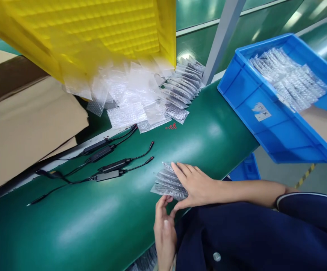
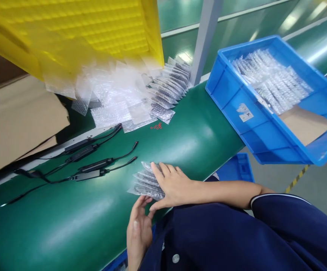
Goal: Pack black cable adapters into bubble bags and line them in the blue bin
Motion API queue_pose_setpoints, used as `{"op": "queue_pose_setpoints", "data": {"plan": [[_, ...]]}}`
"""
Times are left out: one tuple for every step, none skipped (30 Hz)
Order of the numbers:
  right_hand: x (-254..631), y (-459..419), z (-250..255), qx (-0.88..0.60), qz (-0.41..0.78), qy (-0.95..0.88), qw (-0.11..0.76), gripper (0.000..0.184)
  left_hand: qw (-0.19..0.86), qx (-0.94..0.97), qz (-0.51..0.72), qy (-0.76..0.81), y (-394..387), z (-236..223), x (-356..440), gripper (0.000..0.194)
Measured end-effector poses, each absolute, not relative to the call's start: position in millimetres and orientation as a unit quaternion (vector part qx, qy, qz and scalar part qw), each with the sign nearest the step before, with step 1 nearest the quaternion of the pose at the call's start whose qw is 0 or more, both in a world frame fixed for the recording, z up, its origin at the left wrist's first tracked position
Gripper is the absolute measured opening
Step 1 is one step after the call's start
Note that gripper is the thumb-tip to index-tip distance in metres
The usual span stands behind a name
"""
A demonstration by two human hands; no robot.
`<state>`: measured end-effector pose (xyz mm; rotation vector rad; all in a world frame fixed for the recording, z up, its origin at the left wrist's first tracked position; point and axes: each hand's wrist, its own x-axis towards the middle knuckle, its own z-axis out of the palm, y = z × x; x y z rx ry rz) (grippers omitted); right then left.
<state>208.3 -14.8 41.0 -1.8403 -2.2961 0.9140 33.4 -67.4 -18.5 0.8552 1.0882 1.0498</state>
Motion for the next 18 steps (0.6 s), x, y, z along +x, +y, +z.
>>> {"op": "queue_pose_setpoints", "data": {"plan": [[206,-12,41,-0.598,0.268,-0.755,0.014,0.121,0.656,0.385,0.458,0.46,-66,-19,36,0.065],[205,-9,42,-0.6,0.242,-0.763,-0.001,0.121,0.663,0.396,0.458,0.441,-64,-19,38,0.064],[203,-7,42,-0.603,0.218,-0.767,-0.014,0.12,0.667,0.408,0.458,0.423,-63,-20,39,0.062],[203,-5,42,-0.607,0.198,-0.769,-0.024,0.118,0.667,0.42,0.458,0.411,-61,-22,39,0.059],[202,-4,41,-0.613,0.182,-0.769,-0.03,0.115,0.659,0.436,0.456,0.408,-59,-24,38,0.056],[202,-3,41,-0.618,0.169,-0.768,-0.032,0.114,0.643,0.455,0.452,0.419,-57,-25,36,0.053],[202,-3,40,-0.621,0.159,-0.767,-0.034,0.112,0.617,0.473,0.446,0.443,-56,-27,32,0.051],[201,-3,39,-0.623,0.15,-0.767,-0.034,0.112,0.584,0.49,0.441,0.473,-55,-28,28,0.049],[201,-3,37,-0.625,0.141,-0.767,-0.035,0.113,0.553,0.499,0.437,0.504,-54,-29,24,0.048],[200,-3,36,-0.627,0.132,-0.767,-0.035,0.114,0.528,0.502,0.433,0.531,-54,-30,19,0.048],[200,-3,34,-0.629,0.125,-0.766,-0.035,0.116,0.515,0.5,0.428,0.549,-53,-30,15,0.048],[200,-2,32,-0.631,0.12,-0.766,-0.033,0.117,0.511,0.493,0.425,0.561,-53,-31,11,0.048],[201,-1,30,-0.632,0.118,-0.766,-0.029,0.116,0.512,0.487,0.422,0.567,-52,-32,8,0.047],[202,0,28,-0.629,0.119,-0.768,-0.024,0.115,0.514,0.484,0.42,0.571,-52,-34,6,0.048],[204,3,26,-0.622,0.122,-0.773,-0.018,0.113,0.513,0.484,0.419,0.572,-53,-37,4,0.048],[207,5,25,-0.611,0.126,-0.781,-0.011,0.112,0.51,0.487,0.42,0.571,-53,-41,3,0.048],[212,8,23,-0.6,0.132,-0.789,-0.003,0.112,0.504,0.492,0.424,0.57,-53,-46,2,0.049],[217,10,23,-0.591,0.141,-0.794,0.007,0.112,0.493,0.496,0.433,0.57,-53,-51,1,0.049]]}}
